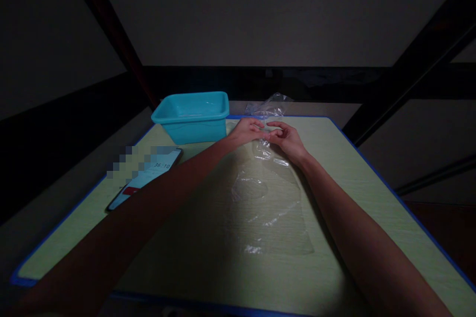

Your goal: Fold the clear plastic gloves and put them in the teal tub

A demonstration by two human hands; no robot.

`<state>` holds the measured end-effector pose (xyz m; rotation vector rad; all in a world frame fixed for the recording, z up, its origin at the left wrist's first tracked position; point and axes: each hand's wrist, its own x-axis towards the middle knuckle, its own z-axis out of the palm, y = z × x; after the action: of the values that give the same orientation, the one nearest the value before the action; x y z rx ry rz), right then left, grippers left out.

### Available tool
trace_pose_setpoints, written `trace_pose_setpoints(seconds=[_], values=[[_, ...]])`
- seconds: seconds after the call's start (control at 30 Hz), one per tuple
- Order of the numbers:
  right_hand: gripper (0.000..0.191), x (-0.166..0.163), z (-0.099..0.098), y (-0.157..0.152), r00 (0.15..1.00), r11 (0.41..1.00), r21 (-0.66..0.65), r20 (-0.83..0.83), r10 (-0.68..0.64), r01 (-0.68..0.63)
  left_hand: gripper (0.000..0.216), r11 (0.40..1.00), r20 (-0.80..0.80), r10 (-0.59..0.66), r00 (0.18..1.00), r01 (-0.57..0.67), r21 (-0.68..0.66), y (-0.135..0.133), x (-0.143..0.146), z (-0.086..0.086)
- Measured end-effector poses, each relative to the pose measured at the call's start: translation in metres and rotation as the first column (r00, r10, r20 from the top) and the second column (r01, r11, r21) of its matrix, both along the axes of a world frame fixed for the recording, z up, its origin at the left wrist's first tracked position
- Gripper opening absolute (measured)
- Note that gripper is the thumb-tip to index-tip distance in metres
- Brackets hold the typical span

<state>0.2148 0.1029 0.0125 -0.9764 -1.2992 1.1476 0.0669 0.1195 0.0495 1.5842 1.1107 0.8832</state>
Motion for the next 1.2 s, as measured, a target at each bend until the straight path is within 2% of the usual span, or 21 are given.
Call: trace_pose_setpoints(seconds=[0.37, 0.6, 0.77, 1.2], values=[[0.05, 0.0002, -0.0002, 0.0018, 1.0, 1.0, -0.009, -0.006, -0.003, 0.003, 0.022, 0.999, -0.033, 0.032, 0.999, -0.032, 0.006, 0.0012, 0.0014, 0.0058], [0.047, 0.0005, -0.0003, 0.0016, 1.0, 1.0, -0.012, -0.011, -0.009, 0.009, 0.014, 0.999, -0.04, 0.037, 0.998, -0.038, -0.001, -0.0006, 0.0019, 0.0055], [0.049, -0.0005, 0.0008, 0.0003, 0.999, 1.0, -0.013, -0.031, -0.017, 0.017, 0.023, 1.0, -0.045, 0.017, 0.999, -0.018, -0.016, -0.0029, 0.0014, 0.0056], [0.039, 0.0016, -0.0037, 0.0067, 0.986, 0.992, -0.005, -0.11, -0.127, 0.127, 0.022, 1.0, -0.021, 0.0, 1.0, 0.0, -0.016, 0.0006, 0.0004, 0.0019]])
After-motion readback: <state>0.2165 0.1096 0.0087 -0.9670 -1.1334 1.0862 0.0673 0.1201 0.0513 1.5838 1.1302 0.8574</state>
